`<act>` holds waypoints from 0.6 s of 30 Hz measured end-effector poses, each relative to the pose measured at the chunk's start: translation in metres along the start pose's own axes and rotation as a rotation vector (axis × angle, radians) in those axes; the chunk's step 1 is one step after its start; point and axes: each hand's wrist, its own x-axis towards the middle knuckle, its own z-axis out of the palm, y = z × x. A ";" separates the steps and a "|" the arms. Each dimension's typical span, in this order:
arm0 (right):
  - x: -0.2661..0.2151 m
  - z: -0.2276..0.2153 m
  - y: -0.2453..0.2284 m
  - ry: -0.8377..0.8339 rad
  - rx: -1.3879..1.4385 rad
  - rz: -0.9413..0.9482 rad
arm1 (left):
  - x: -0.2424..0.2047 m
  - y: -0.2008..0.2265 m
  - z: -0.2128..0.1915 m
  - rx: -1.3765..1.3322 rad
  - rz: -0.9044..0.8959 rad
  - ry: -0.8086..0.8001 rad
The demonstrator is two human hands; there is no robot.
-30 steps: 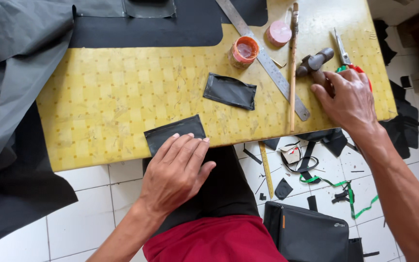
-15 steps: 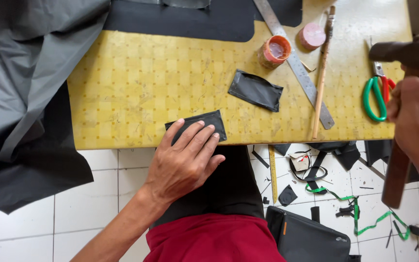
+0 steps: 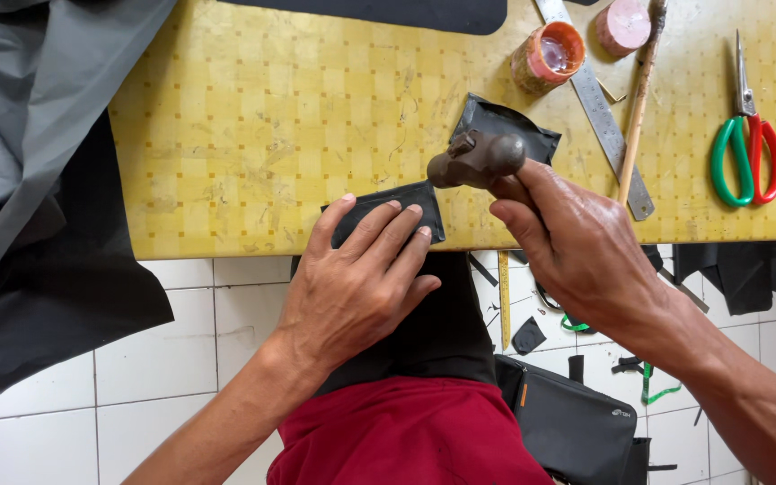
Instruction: The person applies adhesive to small black fabric pieces using a brush, then folds and presses the edges to seal them. They use a hammer to flatten the sealed pouches and attach them to a larger black fabric panel with multiple pockets.
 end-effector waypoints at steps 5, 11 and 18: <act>0.011 -0.004 -0.012 -0.089 0.027 -0.049 | -0.001 0.001 0.002 0.009 0.003 -0.013; 0.007 -0.004 -0.015 -0.106 0.014 -0.035 | -0.004 0.001 -0.001 0.013 -0.016 -0.035; -0.016 -0.003 -0.017 -0.153 0.051 0.044 | -0.004 0.000 0.001 0.004 -0.007 -0.045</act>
